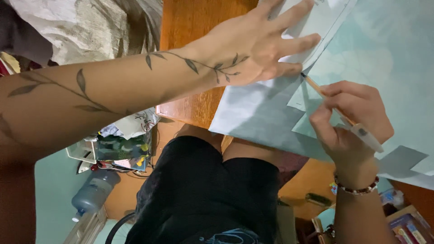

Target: Tracing a pattern onto fabric and cutting it out with scissors.

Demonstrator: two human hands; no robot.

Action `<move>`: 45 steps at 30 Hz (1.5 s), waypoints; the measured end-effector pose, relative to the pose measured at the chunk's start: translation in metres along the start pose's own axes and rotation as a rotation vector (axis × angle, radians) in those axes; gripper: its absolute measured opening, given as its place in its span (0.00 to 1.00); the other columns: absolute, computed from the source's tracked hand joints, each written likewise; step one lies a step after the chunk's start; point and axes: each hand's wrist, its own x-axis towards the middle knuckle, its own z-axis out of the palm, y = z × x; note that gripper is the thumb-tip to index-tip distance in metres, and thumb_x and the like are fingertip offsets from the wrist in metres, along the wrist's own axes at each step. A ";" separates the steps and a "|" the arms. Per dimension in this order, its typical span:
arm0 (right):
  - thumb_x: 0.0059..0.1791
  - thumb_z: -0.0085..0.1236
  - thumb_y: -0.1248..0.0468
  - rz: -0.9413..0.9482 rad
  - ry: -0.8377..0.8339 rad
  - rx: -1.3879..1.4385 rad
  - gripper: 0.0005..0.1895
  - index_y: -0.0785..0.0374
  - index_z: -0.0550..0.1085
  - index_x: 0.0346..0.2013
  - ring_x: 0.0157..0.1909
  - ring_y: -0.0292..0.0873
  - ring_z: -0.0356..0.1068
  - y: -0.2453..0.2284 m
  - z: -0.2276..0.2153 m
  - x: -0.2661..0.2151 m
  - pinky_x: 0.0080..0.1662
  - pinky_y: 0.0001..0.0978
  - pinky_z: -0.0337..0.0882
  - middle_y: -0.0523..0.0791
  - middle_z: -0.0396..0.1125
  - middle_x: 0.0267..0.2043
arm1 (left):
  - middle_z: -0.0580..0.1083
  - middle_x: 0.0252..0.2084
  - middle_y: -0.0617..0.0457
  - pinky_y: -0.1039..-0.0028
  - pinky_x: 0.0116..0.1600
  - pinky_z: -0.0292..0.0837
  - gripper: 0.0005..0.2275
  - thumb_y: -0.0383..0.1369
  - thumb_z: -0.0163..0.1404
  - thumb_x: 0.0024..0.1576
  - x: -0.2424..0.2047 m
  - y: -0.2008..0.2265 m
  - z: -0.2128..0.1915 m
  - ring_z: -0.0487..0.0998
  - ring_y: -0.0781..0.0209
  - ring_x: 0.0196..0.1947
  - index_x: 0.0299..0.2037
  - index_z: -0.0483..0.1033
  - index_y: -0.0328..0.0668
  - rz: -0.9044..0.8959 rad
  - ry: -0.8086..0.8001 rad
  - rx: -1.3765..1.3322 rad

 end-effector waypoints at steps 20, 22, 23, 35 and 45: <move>0.47 0.51 0.90 -0.030 -0.045 -0.082 0.08 0.81 0.71 0.30 0.47 0.62 0.73 0.009 -0.009 0.006 0.46 0.49 0.73 0.62 0.72 0.40 | 0.67 0.58 0.36 0.57 0.45 0.64 0.18 0.48 0.34 0.74 0.014 0.004 0.003 0.55 0.47 0.62 0.65 0.63 0.48 -0.135 0.115 0.097; 0.48 0.51 0.91 -0.025 -0.030 -0.091 0.08 0.81 0.70 0.33 0.48 0.63 0.73 0.011 -0.009 0.005 0.48 0.50 0.73 0.62 0.71 0.41 | 0.66 0.58 0.49 0.58 0.43 0.62 0.12 0.44 0.34 0.71 0.013 0.003 0.002 0.54 0.47 0.61 0.55 0.67 0.52 -0.109 0.152 0.077; 0.48 0.50 0.91 -0.022 -0.015 -0.095 0.08 0.82 0.69 0.36 0.49 0.64 0.73 0.011 -0.009 0.005 0.50 0.52 0.72 0.63 0.71 0.42 | 0.65 0.58 0.61 0.59 0.41 0.60 0.09 0.40 0.34 0.68 0.012 0.002 0.002 0.53 0.48 0.60 0.45 0.70 0.56 -0.085 0.184 0.058; 0.51 0.53 0.89 -0.073 -0.041 -0.131 0.05 0.84 0.71 0.37 0.49 0.66 0.71 0.016 -0.014 0.016 0.53 0.53 0.71 0.65 0.70 0.42 | 0.61 0.59 0.33 0.55 0.46 0.66 0.19 0.51 0.40 0.75 0.014 0.006 0.002 0.55 0.43 0.60 0.65 0.64 0.50 -0.182 0.118 0.063; 0.57 0.50 0.81 -0.058 0.072 -0.095 0.05 0.87 0.72 0.41 0.44 0.65 0.70 -0.008 -0.025 0.006 0.49 0.52 0.71 0.66 0.69 0.42 | 0.62 0.70 0.34 0.49 0.73 0.39 0.26 0.49 0.23 0.72 0.006 0.027 -0.030 0.57 0.39 0.72 0.72 0.52 0.41 -0.267 -0.108 -0.294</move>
